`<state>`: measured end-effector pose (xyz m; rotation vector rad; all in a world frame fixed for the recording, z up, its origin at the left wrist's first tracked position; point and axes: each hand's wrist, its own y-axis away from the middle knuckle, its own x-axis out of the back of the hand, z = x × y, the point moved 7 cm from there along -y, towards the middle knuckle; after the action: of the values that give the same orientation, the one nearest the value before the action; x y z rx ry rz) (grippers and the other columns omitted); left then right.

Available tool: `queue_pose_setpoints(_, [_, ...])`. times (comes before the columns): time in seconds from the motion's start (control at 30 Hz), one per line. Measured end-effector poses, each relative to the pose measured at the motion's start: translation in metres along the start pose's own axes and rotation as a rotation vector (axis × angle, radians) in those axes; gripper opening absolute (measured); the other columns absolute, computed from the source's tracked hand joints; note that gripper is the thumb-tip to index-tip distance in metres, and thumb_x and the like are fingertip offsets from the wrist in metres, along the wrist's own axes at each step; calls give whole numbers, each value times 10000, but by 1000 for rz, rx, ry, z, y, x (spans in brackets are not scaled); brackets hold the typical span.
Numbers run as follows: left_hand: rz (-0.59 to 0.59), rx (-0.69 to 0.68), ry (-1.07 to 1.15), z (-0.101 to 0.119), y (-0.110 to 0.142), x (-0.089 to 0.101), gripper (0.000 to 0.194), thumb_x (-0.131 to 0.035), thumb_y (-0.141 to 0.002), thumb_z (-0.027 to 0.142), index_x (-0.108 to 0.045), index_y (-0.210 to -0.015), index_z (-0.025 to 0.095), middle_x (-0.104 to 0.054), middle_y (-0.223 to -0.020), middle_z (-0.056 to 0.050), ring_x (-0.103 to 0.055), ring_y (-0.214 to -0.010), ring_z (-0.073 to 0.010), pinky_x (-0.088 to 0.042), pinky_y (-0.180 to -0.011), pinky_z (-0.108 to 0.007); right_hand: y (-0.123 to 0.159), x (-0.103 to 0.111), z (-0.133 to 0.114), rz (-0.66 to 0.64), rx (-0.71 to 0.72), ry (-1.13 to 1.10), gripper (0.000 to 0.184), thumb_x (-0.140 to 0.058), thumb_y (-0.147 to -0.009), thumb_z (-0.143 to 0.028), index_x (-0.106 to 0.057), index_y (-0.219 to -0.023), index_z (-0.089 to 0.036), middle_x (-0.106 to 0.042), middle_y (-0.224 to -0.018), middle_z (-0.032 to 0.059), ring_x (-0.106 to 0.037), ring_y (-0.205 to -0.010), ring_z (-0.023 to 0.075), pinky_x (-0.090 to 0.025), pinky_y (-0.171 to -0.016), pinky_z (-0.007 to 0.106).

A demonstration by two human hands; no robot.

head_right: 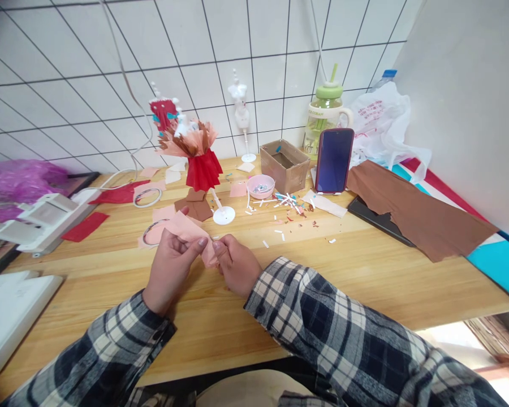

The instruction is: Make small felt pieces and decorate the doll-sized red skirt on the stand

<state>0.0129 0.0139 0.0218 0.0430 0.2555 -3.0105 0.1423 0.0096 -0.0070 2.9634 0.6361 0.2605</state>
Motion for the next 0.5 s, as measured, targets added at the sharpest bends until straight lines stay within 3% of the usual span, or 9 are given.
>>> queue_pose_setpoints(0.3, [8, -3, 6, -1, 0, 1, 672, -759, -746, 236, -447, -1341, 242, -635, -822, 23, -614, -696, -95, -523, -639, -176, -2, 1, 2, 26, -19, -33, 254, -330, -982, -406, -414, -818, -232, -425, -583, -61, -407, -402, 91, -345, -306, 180])
queue_pose_setpoints(0.5, [35, -13, -8, -2, -1, 4, 644, -759, -743, 232, -476, -1320, 233, -646, -858, 13, -618, -733, -101, -525, -667, -182, -8, 19, 6, 205, 26, -289, 328, -322, -943, -539, -422, -890, -232, -375, -577, -87, -312, -392, 75, -376, -346, 192])
